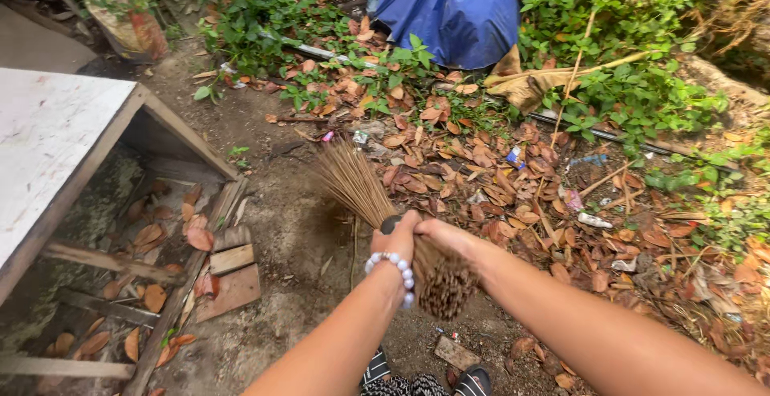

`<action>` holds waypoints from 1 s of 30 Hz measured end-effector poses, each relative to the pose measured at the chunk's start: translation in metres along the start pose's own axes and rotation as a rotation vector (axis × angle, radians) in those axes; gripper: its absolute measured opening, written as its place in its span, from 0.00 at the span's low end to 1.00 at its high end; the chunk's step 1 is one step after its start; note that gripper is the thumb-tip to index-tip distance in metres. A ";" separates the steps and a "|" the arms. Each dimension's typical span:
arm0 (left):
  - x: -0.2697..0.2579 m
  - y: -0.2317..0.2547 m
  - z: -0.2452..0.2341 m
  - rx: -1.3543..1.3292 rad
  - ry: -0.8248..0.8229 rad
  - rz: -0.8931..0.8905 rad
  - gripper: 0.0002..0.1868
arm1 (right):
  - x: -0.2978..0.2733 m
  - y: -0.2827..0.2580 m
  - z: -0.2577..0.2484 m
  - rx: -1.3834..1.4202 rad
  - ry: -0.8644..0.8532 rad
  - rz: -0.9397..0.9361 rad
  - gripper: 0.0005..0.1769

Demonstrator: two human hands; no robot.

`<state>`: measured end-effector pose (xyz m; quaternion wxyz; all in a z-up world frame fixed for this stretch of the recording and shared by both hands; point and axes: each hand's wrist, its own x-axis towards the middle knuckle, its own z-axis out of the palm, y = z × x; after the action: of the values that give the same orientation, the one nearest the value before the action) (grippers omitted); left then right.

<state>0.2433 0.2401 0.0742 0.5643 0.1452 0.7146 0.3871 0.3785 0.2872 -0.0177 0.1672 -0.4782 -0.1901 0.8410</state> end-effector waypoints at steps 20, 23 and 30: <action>0.081 -0.138 0.150 0.333 -1.166 -0.260 0.17 | -0.112 0.072 -0.054 0.657 0.839 -0.328 0.15; 0.019 -0.089 0.154 0.332 -1.012 -0.155 0.22 | -0.140 0.062 -0.069 0.627 0.661 -0.441 0.15; -0.012 -0.116 0.188 0.601 -0.533 -0.023 0.29 | -0.182 0.100 -0.127 0.512 0.386 -0.215 0.17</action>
<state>0.4465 0.2293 -0.0123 0.6664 0.3911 0.6263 0.1031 0.5672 0.1358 0.0093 0.4023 -0.5483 0.0133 0.7331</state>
